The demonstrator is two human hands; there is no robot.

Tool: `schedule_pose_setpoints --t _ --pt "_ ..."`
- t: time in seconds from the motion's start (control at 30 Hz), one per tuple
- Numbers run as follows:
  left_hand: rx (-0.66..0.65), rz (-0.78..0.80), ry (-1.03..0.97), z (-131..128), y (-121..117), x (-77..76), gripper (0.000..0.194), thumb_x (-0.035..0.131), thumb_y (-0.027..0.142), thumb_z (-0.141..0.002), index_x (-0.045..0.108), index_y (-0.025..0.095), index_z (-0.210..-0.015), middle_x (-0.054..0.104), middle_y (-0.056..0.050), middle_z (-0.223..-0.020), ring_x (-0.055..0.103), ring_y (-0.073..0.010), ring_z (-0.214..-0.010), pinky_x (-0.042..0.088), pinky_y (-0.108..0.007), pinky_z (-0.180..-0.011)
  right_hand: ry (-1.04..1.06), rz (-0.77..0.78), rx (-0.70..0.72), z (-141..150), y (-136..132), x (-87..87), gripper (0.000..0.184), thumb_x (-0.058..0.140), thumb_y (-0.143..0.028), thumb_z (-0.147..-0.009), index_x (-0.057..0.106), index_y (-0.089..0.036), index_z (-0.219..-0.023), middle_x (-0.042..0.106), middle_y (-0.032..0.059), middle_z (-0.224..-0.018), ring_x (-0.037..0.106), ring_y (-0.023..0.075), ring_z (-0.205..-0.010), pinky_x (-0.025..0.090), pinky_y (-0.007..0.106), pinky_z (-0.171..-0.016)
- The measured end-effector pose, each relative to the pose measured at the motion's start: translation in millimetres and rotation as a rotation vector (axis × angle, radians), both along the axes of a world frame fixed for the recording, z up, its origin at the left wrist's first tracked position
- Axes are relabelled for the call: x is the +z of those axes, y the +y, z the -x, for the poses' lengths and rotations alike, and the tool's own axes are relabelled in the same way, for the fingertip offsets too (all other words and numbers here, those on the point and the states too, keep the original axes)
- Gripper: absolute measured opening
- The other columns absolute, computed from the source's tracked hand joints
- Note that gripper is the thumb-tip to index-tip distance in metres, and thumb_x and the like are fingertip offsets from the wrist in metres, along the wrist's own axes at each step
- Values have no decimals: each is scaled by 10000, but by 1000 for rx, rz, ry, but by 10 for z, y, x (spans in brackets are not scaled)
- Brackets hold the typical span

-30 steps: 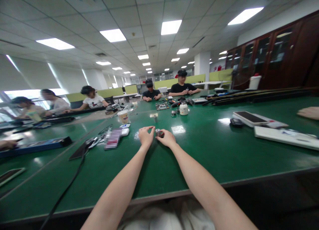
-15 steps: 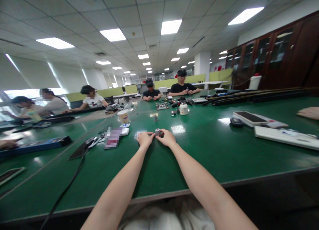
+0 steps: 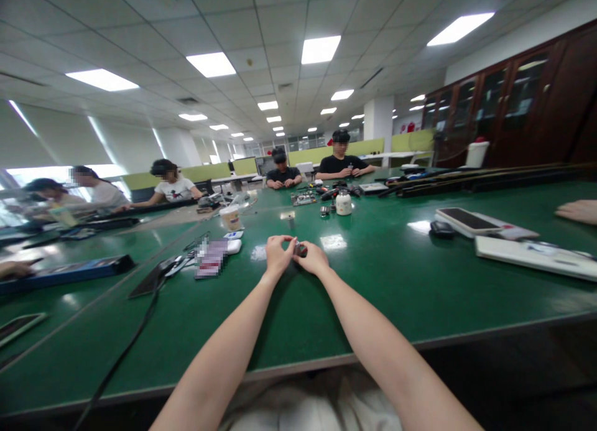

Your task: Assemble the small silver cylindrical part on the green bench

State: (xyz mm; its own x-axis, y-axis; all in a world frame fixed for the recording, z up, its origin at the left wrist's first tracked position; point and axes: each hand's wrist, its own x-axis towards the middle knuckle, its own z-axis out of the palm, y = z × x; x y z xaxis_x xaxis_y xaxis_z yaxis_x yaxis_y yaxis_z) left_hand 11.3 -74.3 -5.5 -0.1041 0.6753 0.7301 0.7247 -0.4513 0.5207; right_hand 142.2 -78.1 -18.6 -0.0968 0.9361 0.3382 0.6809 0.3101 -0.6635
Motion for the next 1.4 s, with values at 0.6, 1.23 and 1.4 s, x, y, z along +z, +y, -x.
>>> schedule_pose_setpoints --t 0.6,1.23,1.4 --pt "-46 -45 -4 7 25 -25 119 658 302 -787 737 214 -790 725 -47 -843 548 -214 -949 429 -341 -889 0 -6 19 -8 19 -23 430 683 -414 -745 613 -263 -1141 714 13 -976 661 185 -826 459 259 -669" --pt "-69 13 -15 -25 -4 71 119 660 253 -802 704 253 -912 703 -10 -742 597 -194 -881 422 -326 -836 10 -10 17 -3 29 -35 384 691 -434 -734 623 -252 -1066 715 14 -956 666 194 -831 457 266 -679" --pt "-48 -42 -42 -31 -18 113 78 618 255 -835 689 247 -867 711 -15 -810 599 -187 -877 410 -328 -865 20 -14 17 -5 22 -33 391 706 -417 -720 618 -259 -1067 715 5 -954 664 195 -840 453 271 -692"
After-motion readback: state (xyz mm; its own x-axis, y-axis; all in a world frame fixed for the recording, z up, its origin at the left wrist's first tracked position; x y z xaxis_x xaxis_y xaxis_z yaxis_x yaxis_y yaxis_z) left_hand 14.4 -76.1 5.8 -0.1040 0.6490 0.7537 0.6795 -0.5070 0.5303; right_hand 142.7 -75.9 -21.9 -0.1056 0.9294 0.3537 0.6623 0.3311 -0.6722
